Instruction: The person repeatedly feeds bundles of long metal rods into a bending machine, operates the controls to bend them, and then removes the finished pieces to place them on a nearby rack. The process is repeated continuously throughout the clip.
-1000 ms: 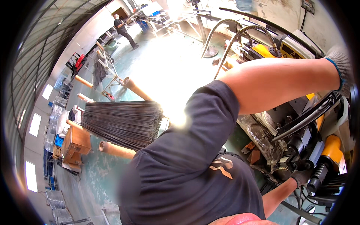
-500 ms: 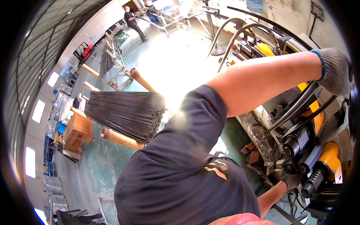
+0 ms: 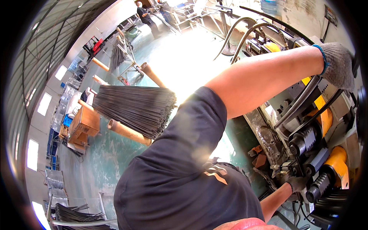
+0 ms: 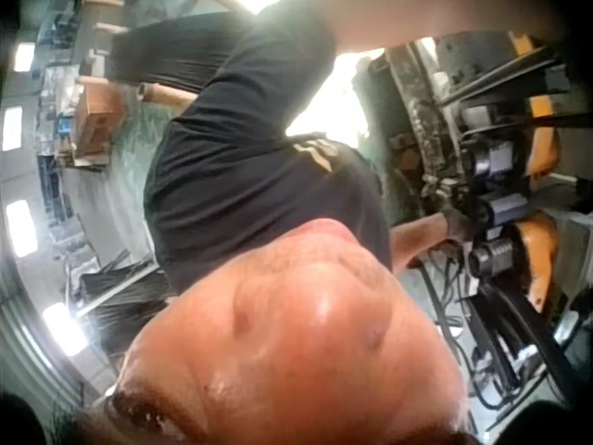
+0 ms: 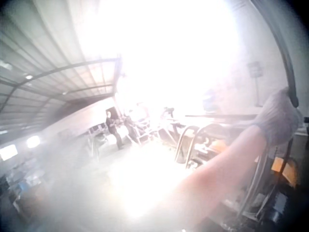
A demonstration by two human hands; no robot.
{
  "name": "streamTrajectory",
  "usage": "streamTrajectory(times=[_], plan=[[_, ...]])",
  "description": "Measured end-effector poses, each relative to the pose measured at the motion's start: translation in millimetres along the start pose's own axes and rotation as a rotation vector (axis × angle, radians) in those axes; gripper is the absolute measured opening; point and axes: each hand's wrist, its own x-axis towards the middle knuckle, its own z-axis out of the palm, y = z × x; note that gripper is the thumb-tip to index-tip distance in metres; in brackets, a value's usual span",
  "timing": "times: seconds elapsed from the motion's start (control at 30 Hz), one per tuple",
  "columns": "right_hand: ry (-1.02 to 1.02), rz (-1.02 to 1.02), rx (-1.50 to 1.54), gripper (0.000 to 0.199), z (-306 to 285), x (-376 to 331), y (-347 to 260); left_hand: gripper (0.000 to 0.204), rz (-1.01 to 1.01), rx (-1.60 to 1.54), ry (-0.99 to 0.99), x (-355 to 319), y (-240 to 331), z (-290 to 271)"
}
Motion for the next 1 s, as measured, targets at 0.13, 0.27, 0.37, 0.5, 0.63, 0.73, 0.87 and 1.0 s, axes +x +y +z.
streamTrajectory(times=[0.13, 0.27, 0.37, 0.5, 0.63, 0.73, 0.87, 1.0], plan=[[-0.049, 0.036, 0.067, 0.015, 0.5, -0.9, -2.0, 0.055, -0.065, 0.025, -0.039, -7.4, 10.0, -6.5], [-0.078, 0.05, 0.119, 0.019, -4.9, 13.8, 3.9, 0.055, -0.063, 0.052, -0.02, -8.3, 16.2, -8.0], [-0.056, 0.044, 0.048, 0.021, 4.3, -17.3, -6.2, 0.054, -0.089, 0.063, -0.029, -10.2, 15.6, -9.7], [-0.148, 0.04, 0.092, 0.025, -2.1, 10.6, 3.4, 0.048, -0.003, 0.141, -0.003, 3.5, 8.0, -2.8], [-0.071, -0.218, -0.11, 0.031, -18.4, 52.0, 24.8, 0.041, -0.051, 0.119, 0.017, -23.9, 21.9, -12.0], [0.043, -0.309, -0.381, 0.036, -79.5, 82.9, 50.9, 0.03, 0.149, 0.106, 0.144, -54.5, 14.7, -7.1], [-0.21, -0.503, -0.278, 0.044, -120.7, 34.3, 68.0, 0.01, 0.076, -0.457, 0.376, -217.0, 46.1, -44.4], [-0.277, -0.535, -0.184, 0.043, -81.2, -61.9, 63.6, 0.004, -0.245, -0.702, 0.83, -349.5, 90.7, -65.6]])
